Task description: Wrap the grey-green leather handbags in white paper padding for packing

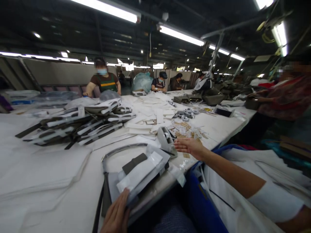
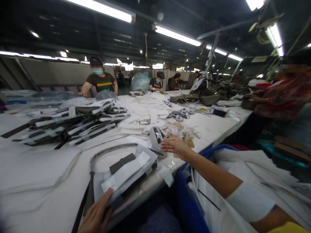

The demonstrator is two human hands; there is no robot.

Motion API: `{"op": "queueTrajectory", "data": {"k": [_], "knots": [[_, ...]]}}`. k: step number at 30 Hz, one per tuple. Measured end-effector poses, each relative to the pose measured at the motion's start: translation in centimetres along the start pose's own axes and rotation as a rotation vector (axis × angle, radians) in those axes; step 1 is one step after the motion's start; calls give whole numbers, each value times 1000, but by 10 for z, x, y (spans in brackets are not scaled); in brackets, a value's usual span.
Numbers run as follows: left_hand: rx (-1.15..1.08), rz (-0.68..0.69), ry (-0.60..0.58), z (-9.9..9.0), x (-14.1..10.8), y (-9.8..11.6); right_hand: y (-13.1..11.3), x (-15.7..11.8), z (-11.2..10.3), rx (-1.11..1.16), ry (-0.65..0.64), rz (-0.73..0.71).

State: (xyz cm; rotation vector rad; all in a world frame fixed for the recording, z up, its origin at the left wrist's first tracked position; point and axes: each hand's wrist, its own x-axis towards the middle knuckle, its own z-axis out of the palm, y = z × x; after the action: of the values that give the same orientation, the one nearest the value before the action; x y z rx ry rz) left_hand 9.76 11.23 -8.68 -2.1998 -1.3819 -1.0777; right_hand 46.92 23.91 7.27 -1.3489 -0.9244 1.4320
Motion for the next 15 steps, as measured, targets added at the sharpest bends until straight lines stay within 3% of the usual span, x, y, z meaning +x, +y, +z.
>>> {"op": "queueTrajectory", "data": {"k": [3, 8, 11, 15], "knots": [[72, -107, -51, -8, 5, 12, 30, -13, -8, 7, 81, -8], [58, -121, -57, -8, 5, 16, 79, -6, -12, -39, 204, -28], [56, -110, -53, -9, 5, 13, 90, 8, -16, -100, 239, -41], [42, -113, -63, -12, 8, 15, 83, 21, -29, -253, 239, -72]]}}
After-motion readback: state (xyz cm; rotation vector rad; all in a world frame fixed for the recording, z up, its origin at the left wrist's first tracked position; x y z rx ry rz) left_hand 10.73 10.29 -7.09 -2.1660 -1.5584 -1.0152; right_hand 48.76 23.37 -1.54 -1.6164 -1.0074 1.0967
